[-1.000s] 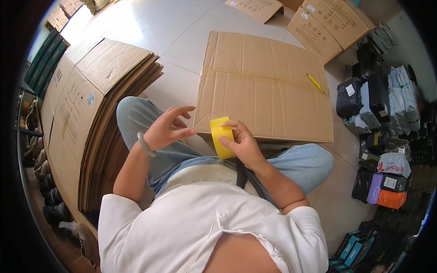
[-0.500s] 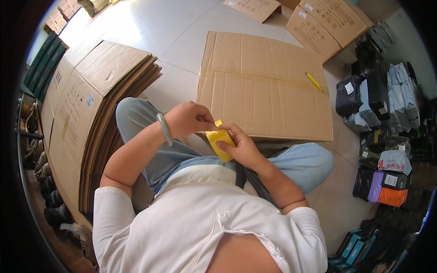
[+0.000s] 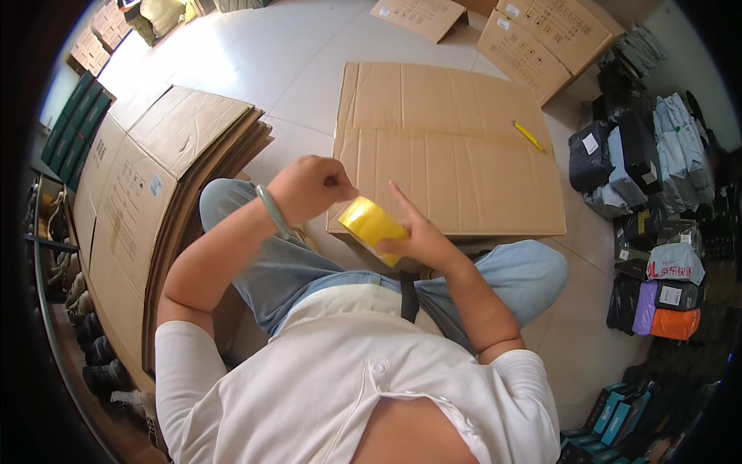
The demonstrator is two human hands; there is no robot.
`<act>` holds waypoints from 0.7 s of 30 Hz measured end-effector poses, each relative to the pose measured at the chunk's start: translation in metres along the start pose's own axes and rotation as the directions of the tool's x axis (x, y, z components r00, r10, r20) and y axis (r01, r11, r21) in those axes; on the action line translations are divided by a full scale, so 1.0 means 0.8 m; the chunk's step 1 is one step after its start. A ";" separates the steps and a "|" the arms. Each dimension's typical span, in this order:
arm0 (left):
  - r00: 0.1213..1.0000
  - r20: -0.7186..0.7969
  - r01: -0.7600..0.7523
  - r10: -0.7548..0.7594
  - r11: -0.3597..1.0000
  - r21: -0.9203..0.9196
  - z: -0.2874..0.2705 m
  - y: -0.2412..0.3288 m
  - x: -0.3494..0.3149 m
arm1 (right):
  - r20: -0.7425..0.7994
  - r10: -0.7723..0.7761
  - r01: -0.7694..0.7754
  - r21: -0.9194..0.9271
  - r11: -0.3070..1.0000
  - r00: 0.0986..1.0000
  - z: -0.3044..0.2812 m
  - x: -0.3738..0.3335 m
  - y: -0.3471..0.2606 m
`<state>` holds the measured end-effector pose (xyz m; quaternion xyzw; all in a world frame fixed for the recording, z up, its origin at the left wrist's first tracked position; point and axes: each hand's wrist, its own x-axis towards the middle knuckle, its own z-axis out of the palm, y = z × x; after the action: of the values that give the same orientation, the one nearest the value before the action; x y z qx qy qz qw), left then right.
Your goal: The person assembles a flat cardboard box, folds the flaps, and secures the seams with yellow packing tape using a utility knife to cut the tape. The person repeats the process for multiple boxes in a warehouse setting.
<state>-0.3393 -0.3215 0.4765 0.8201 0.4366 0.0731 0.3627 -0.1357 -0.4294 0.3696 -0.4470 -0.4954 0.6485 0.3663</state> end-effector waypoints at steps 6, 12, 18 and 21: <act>0.990 0.112 0.113 -0.086 0.961 -0.254 -0.034 0.004 0.019 | -0.001 -0.078 0.077 0.158 0.984 0.997 -0.019 -0.008 -0.042; 0.977 -0.016 0.198 -0.214 0.927 -0.320 -0.080 -0.014 0.013 | -0.113 -0.001 -0.008 -0.082 0.997 0.994 -0.047 -0.012 -0.017; 0.931 -0.254 0.129 -0.263 0.886 -0.446 -0.259 -0.085 -0.047 | -0.100 -0.109 0.124 0.154 0.980 0.989 -0.108 -0.055 -0.027; 0.899 -0.303 0.171 -0.315 0.892 -0.419 -0.327 -0.114 -0.098 | -0.212 -0.157 0.161 0.003 0.987 0.965 -0.150 -0.077 -0.047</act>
<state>-0.5617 -0.2104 0.6214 0.6432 0.5741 0.2603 0.4347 -0.0008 -0.4394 0.4062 -0.4686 -0.4813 0.5708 0.4721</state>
